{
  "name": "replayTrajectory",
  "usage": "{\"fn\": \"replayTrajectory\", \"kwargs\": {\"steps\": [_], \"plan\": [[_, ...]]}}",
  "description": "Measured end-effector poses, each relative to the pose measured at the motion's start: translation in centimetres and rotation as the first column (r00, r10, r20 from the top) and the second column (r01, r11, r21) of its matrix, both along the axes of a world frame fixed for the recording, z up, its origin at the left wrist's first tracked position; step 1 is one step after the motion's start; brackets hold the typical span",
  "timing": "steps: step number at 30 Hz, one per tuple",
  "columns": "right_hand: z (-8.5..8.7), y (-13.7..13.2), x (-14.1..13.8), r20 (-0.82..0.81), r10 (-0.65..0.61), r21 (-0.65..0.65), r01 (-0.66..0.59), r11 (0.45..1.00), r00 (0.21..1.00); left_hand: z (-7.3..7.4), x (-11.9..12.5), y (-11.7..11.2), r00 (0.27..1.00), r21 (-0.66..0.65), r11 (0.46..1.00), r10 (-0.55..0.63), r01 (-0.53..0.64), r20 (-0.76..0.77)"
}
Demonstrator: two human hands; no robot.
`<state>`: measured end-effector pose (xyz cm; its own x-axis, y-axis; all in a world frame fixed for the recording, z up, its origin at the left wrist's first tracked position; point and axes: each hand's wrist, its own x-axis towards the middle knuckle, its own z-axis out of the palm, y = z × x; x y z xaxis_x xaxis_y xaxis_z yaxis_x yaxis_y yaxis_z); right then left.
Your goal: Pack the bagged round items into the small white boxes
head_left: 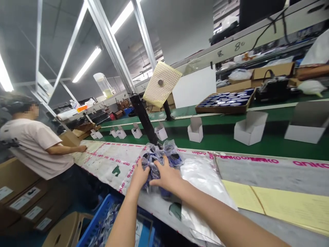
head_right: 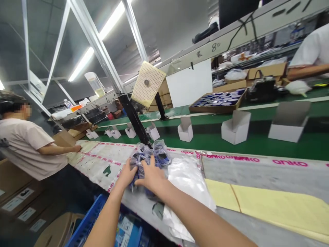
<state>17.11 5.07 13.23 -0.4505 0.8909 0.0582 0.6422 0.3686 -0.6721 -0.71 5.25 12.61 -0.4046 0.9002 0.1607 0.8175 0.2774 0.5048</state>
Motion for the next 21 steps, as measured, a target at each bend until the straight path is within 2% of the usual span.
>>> {"fn": "replayTrajectory", "kwargs": {"steps": [2,5,7,10,13,15,18,21], "plan": [[-0.2,-1.3,0.8,0.031,0.069,0.029,-0.070,0.997,0.997,-0.1,0.2,0.5,0.999,0.026,0.999,0.032,-0.032,0.000],[-0.9,-3.2,2.0,0.143,0.148,0.182,-0.173,0.968,0.979,-1.3,1.4,-0.5,0.996,0.128,0.988,0.085,-0.082,-0.018],[-1.6,-3.9,2.3,0.221,0.174,0.310,-0.239,0.920,0.960,-2.6,2.5,-1.9,0.994,0.214,0.973,0.094,-0.082,-0.046],[-2.8,-3.8,2.3,0.311,0.246,0.445,-0.370,0.816,0.918,-4.3,3.5,-3.9,0.995,0.314,0.949,0.059,-0.030,-0.085],[-3.7,-2.9,2.2,0.326,0.304,0.514,-0.437,0.738,0.895,-4.8,3.3,-4.6,0.989,0.395,0.918,0.024,0.037,-0.146],[-3.8,-2.6,2.2,0.298,0.306,0.538,-0.424,0.728,0.904,-4.5,2.5,-4.2,0.978,0.415,0.906,0.011,0.079,-0.209],[-3.6,-2.3,2.6,0.273,0.317,0.556,-0.418,0.719,0.908,-4.0,1.4,-2.8,0.957,0.376,0.919,-0.004,0.118,-0.290],[-3.3,-2.1,3.1,0.270,0.324,0.518,-0.420,0.745,0.907,-3.7,1.3,-1.4,0.953,0.339,0.937,0.021,0.087,-0.303]]}}
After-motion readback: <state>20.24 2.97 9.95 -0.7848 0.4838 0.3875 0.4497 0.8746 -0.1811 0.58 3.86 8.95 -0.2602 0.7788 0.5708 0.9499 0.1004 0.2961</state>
